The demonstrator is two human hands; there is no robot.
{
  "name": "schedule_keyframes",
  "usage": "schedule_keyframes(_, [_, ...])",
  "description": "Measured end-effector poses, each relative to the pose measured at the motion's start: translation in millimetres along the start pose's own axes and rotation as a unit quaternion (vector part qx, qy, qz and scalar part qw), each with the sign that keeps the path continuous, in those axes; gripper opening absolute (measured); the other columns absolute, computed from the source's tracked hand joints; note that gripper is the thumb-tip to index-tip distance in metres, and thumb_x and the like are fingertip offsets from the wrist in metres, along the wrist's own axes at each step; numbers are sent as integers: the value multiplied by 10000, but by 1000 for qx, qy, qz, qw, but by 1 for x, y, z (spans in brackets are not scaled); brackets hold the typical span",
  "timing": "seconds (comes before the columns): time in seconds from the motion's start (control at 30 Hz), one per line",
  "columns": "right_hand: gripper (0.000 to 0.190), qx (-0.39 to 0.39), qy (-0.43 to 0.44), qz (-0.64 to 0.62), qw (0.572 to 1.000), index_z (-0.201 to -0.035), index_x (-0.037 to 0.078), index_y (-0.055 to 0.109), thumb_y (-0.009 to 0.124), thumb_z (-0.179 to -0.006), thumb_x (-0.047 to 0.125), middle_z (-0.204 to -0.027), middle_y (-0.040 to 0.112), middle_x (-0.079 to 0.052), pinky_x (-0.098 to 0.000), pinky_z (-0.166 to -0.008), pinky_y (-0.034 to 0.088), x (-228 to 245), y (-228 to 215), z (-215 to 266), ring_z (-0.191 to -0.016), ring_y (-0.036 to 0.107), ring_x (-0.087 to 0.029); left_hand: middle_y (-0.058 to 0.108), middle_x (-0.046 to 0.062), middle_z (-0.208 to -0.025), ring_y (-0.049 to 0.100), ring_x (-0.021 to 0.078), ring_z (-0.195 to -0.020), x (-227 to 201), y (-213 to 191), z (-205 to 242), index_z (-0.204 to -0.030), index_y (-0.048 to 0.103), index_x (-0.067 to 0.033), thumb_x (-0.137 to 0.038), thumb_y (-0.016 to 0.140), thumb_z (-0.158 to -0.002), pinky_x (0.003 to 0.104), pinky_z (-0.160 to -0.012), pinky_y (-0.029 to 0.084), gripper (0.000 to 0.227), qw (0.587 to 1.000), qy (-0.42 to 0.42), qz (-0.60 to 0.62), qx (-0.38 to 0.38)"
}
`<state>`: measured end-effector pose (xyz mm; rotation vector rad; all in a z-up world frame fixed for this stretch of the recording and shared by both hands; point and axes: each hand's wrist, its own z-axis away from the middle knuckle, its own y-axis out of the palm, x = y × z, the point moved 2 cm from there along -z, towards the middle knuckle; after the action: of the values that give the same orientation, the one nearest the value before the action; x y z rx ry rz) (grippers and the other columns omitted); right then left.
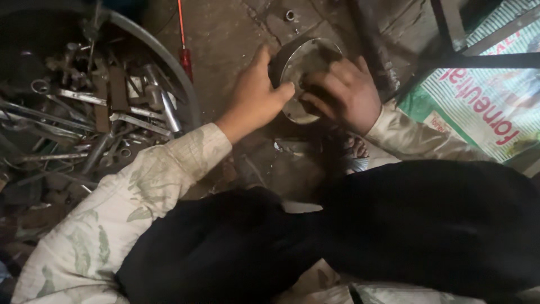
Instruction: The person sits on the floor and uses a hammer and a metal rod to strike a circular metal component, likely to dislodge a stuck part. The person repeatedly hammers the component, flips it over, and continues striking it until a smaller inner ring separates from the main body.
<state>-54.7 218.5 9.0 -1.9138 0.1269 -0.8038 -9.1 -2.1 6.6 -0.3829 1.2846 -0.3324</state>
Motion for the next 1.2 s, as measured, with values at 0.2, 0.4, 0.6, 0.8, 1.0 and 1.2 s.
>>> schedule_keyframes(0.2, [502,38,-89,63,993,-1260,196,733,845,-801,367,-1016,671,18,-487,-831,421,-3,7,1,-996,599,-231,722,241,-1164,701,414,-1081,-9,-10,8,-1371,445,81,-204,767,-783,466,-920,537,729,996,-42,-67,29])
schedule_keyframes(0.4, [283,62,-53,-72,994,-1098,155,719,836,-849,222,-933,693,-36,-439,-877,515,-15,27,8,-910,652,-233,707,273,-1149,710,401,-1082,-3,-2,11,-1539,375,7,-264,721,-835,441,-972,535,830,972,-163,-91,142])
schedule_keyframes(0.6, [209,70,70,-290,952,-1076,102,747,821,-881,92,-972,723,-76,-360,-774,577,-11,25,32,-883,710,-228,565,282,-1416,539,424,-1322,80,28,5,-1480,434,11,-339,759,-876,449,-1090,422,771,971,-124,-147,140])
schedule_keyframes(0.8, [245,57,-3,-136,989,-1093,61,730,704,-856,119,-1191,673,-164,-424,-871,576,-39,86,84,-1040,669,-356,530,281,-1437,511,413,-1343,135,-7,4,-1511,378,20,-220,707,-831,431,-1108,396,793,958,-233,-164,13])
schedule_keyframes(1.0, [206,202,29,-35,978,-1054,64,679,623,-869,137,-1126,661,-147,-426,-829,574,-44,141,136,-1033,669,-341,613,300,-1334,574,438,-1274,116,-14,6,-1464,454,41,-165,697,-844,455,-1068,445,698,961,-206,-185,-20])
schedule_keyframes(1.2, [298,139,-78,15,987,-1102,41,685,620,-826,133,-1235,665,-175,-419,-884,574,-54,146,139,-1070,674,-336,675,275,-1244,623,432,-1201,96,-15,8,-1323,574,20,-151,714,-834,466,-1006,483,537,967,-198,-157,2])
